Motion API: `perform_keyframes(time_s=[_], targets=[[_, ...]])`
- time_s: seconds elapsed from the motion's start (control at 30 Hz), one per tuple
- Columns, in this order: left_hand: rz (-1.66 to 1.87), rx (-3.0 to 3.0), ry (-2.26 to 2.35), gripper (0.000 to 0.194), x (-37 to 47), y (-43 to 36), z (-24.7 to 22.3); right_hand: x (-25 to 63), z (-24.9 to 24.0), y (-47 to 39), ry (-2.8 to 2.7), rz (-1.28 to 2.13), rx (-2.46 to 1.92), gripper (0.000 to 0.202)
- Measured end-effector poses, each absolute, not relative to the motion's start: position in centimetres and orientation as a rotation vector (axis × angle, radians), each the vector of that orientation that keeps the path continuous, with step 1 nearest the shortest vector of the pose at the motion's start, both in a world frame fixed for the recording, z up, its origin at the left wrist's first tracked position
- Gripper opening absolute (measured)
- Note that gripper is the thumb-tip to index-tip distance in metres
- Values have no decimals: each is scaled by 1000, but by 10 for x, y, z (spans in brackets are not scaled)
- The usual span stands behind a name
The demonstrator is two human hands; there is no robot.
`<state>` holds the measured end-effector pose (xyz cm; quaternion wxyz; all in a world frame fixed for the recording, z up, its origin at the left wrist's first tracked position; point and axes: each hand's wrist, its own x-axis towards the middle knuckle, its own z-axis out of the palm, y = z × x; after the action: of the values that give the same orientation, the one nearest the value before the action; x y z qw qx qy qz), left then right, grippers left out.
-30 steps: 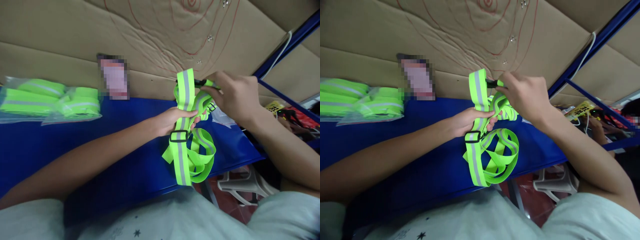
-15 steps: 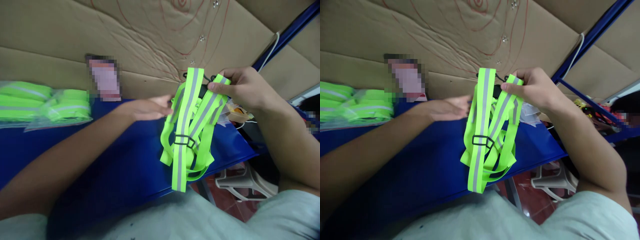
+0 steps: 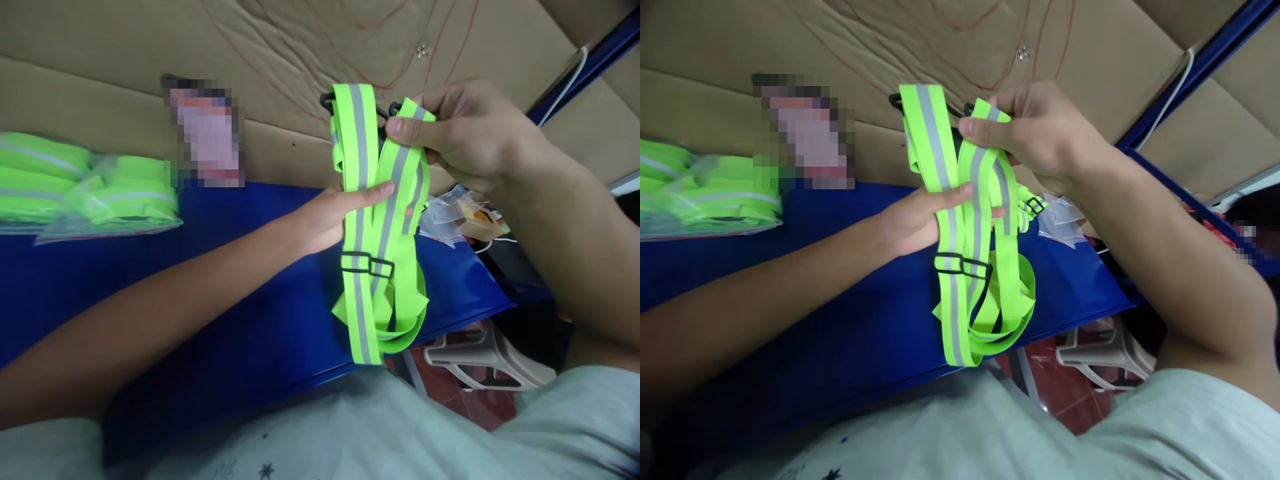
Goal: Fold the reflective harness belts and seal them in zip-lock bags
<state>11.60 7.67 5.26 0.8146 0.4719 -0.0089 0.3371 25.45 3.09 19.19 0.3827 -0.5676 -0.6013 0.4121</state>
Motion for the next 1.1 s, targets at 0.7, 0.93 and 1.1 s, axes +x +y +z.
perform_keyframes(time_s=[0.7,0.93,1.1], targets=[[746,897,133,26,113,64,68,247,190,30,-1943,395,-1438,23],[591,911,96,17,116,62,60,254,193,23,-2133,-24,-1626,27],[479,887,78,18,112,68,66,256,174,-5,-2451,-1044,-1691,30]])
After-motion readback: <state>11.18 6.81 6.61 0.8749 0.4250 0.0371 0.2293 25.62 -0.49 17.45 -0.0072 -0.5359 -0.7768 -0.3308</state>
